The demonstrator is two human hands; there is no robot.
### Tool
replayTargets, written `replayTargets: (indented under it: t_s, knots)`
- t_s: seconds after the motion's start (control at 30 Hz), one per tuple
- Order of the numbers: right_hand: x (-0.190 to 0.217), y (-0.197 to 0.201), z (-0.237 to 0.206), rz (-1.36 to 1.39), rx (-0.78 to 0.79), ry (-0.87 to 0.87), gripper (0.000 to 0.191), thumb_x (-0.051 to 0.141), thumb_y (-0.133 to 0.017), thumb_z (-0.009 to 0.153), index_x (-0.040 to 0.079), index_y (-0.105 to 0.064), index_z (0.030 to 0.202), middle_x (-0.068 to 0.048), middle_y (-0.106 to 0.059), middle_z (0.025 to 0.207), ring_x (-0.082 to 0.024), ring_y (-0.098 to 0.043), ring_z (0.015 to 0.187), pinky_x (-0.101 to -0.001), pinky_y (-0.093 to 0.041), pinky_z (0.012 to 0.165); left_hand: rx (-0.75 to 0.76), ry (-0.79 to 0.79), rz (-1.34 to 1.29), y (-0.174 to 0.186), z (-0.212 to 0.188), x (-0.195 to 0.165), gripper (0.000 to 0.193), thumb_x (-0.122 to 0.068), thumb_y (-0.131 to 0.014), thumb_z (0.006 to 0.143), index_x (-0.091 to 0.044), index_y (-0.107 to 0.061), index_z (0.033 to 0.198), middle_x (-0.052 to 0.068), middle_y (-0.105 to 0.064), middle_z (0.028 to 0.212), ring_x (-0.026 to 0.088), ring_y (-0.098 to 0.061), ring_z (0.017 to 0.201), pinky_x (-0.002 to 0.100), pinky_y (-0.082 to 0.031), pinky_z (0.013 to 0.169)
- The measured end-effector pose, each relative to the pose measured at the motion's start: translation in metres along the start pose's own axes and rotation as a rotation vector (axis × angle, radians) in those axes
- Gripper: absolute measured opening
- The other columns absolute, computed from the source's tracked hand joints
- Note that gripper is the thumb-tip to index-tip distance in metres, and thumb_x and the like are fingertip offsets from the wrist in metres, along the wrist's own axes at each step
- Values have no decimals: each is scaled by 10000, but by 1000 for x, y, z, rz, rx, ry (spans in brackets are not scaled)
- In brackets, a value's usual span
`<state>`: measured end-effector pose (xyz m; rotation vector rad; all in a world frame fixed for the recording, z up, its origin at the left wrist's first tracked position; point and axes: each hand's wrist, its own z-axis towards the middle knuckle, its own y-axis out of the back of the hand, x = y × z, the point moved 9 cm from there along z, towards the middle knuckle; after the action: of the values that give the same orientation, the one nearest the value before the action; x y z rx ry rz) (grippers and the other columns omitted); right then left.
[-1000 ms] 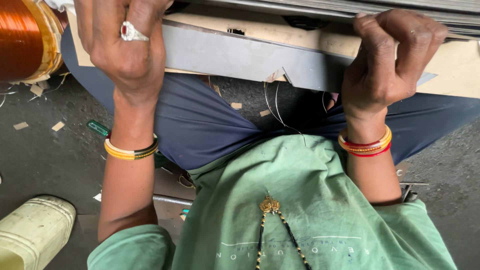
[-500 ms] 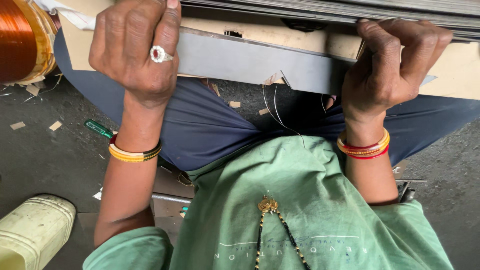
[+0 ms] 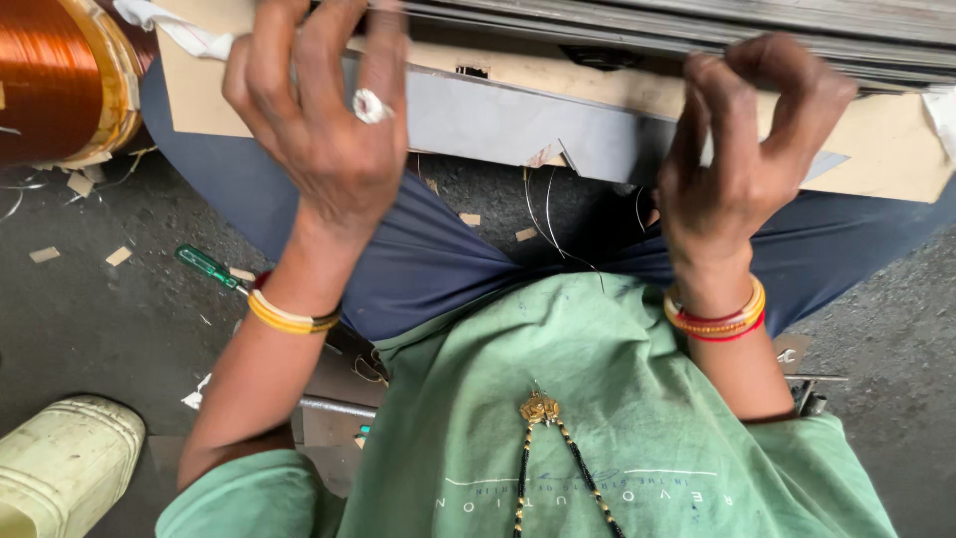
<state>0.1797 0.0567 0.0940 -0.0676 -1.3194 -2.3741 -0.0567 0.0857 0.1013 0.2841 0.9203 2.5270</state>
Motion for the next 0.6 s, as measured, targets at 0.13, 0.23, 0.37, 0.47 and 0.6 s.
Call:
replayTargets:
  t_s: [0.13, 0.23, 0.37, 0.47, 0.6]
  knots:
    - [23, -8, -12, 239, 209, -45, 471, 40, -824, 866, -29, -609, 1280, -183, -548, 1235, -359, -516, 1135, -439, -440, 987, 239, 30, -390, -12, -11, -44, 506, -240, -844, 942, -71, -666, 1385, 81, -515, 1391, 299, -420, 1312, 481, -352, 1110]
    - [25, -21, -15, 235, 338, -98, 596, 152, -903, 807, -27, -624, 1303, -178, -552, 1242, -368, -507, 1180, -458, -446, 1011, 416, 56, -595, -31, -19, -51, 671, -339, -890, 834, -28, -634, 1371, 105, -520, 1345, 332, -461, 1300, 498, -354, 1119]
    - [16, -26, -14, 231, 375, -118, 590, 208, -938, 801, 13, -685, 1296, -141, -587, 1198, -331, -534, 1171, -437, -471, 1001, 504, 96, -658, -46, -22, -51, 601, -306, -911, 848, -55, -649, 1327, 76, -535, 1271, 294, -495, 1268, 483, -361, 1146]
    - [7, -26, -12, 267, 407, -122, 574, 235, -955, 799, 9, -714, 1269, -135, -598, 1151, -324, -545, 1092, -434, -473, 937, 501, 108, -651, -47, -21, -51, 587, -295, -922, 826, -63, -653, 1294, 71, -536, 1244, 292, -504, 1251, 481, -363, 1137]
    - [6, -25, -12, 302, 386, -90, 566, 239, -958, 819, 7, -712, 1273, -136, -602, 1095, -319, -546, 1085, -431, -473, 936, 500, 116, -658, -47, -22, -53, 625, -285, -937, 802, -73, -643, 1313, 68, -540, 1245, 293, -502, 1247, 480, -363, 1137]
